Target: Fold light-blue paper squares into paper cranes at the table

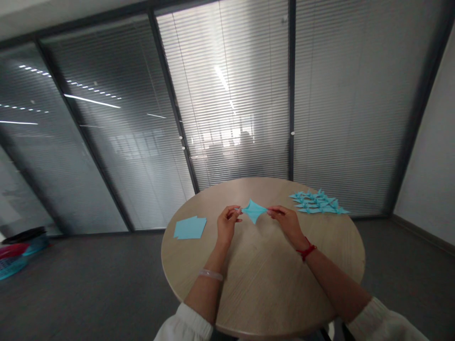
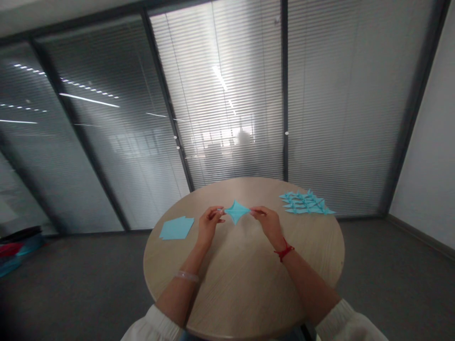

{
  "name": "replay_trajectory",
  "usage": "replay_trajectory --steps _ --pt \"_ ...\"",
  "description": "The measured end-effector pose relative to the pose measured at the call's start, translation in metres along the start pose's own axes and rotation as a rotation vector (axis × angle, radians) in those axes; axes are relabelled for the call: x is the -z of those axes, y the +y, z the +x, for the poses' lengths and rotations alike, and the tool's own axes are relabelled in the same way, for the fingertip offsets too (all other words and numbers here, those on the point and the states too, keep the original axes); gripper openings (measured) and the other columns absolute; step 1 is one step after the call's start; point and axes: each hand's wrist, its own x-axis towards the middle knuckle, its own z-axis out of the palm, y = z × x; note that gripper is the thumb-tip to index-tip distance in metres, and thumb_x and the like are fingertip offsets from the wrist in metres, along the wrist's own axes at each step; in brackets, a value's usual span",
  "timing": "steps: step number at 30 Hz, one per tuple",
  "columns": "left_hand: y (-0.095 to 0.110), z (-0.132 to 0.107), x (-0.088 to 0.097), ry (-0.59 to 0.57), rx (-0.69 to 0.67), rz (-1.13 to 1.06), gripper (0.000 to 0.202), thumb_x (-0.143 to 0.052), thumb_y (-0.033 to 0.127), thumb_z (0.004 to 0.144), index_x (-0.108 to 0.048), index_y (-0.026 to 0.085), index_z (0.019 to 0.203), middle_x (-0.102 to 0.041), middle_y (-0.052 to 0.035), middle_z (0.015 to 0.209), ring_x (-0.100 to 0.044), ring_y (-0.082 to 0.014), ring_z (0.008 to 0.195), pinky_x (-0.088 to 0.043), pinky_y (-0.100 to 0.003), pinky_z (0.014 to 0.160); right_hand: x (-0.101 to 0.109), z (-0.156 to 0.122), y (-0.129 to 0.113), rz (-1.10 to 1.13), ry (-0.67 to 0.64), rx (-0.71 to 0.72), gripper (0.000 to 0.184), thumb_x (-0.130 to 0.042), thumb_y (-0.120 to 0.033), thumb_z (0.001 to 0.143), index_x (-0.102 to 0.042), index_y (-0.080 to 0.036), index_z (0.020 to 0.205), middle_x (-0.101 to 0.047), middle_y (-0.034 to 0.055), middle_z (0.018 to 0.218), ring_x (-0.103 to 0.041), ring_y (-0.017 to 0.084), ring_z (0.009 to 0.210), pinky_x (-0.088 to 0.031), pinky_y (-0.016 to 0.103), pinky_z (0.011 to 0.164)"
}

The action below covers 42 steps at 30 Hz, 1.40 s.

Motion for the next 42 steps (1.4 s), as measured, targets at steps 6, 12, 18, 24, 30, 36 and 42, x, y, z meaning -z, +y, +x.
replay_trajectory --steps 6,12,18,24,30,36,42 --pt "0.001 0.000 0.001 0.031 0.041 -0.023 0.036 -0.066 0.042 0.070 -0.068 0.013 0.091 -0.068 -0.0101 0.091 -0.063 -0.0201 0.085 -0.055 -0.025 0.059 -0.001 -0.001 -0.003 -0.037 0.033 -0.005 0.032 -0.068 -0.046 0.066 -0.073 -0.017 0.079 -0.071 0.0070 0.076 -0.062 0.020 0.068 -0.047 0.029 0.063" --pt "0.002 -0.001 0.002 0.060 0.092 -0.070 0.037 -0.068 0.042 0.068 -0.070 0.012 0.090 -0.068 -0.0112 0.093 -0.063 -0.0215 0.087 -0.055 -0.026 0.062 -0.001 0.000 0.000 -0.103 0.032 0.016 0.031 -0.066 -0.048 0.067 -0.074 -0.020 0.078 -0.072 0.0067 0.079 -0.064 0.022 0.071 -0.048 0.031 0.066" --pt "0.001 -0.001 0.003 0.056 0.117 -0.094 0.039 -0.070 0.044 0.066 -0.070 0.012 0.090 -0.068 -0.0114 0.094 -0.062 -0.0223 0.090 -0.056 -0.026 0.063 0.001 -0.001 -0.001 -0.143 0.021 0.001 0.028 -0.065 -0.045 0.067 -0.074 -0.021 0.076 -0.072 0.0051 0.073 -0.063 0.021 0.066 -0.047 0.031 0.065" --pt "-0.004 0.001 0.003 0.044 0.130 -0.106 0.038 -0.070 0.044 0.065 -0.070 0.012 0.086 -0.067 -0.0115 0.099 -0.060 -0.0229 0.094 -0.058 -0.029 0.064 0.001 0.003 0.007 -0.129 -0.014 -0.015 0.029 -0.063 -0.045 0.069 -0.071 -0.018 0.075 -0.069 0.0049 0.070 -0.061 0.019 0.065 -0.047 0.029 0.061" --pt "-0.005 0.000 0.002 0.034 0.140 -0.113 0.041 -0.070 0.046 0.065 -0.068 0.011 0.085 -0.068 -0.0124 0.093 -0.064 -0.0224 0.085 -0.057 -0.030 0.062 -0.006 0.005 0.019 0.031 -0.094 -0.049 0.028 -0.066 -0.042 0.067 -0.064 -0.017 0.081 -0.068 0.0046 0.075 -0.062 0.017 0.067 -0.051 0.028 0.061" --pt "-0.006 -0.001 -0.002 0.009 0.141 -0.089 0.042 -0.071 0.046 0.064 -0.065 0.010 0.087 -0.069 -0.0108 0.084 -0.066 -0.0217 0.080 -0.056 -0.028 0.060 -0.011 -0.001 0.013 0.135 -0.188 -0.131 0.033 -0.070 -0.039 0.062 -0.065 -0.016 0.085 -0.069 0.0044 0.073 -0.065 0.018 0.065 -0.054 0.028 0.056" --pt "-0.008 -0.003 -0.008 -0.080 0.109 -0.057 0.048 -0.076 0.035 0.059 -0.060 0.014 0.098 -0.068 -0.0063 0.083 -0.063 -0.0151 0.070 -0.056 -0.028 0.061 -0.012 -0.004 0.003 0.118 -0.189 -0.157 0.028 -0.070 -0.040 0.062 -0.067 -0.016 0.077 -0.070 0.0048 0.071 -0.065 0.017 0.061 -0.054 0.029 0.059"
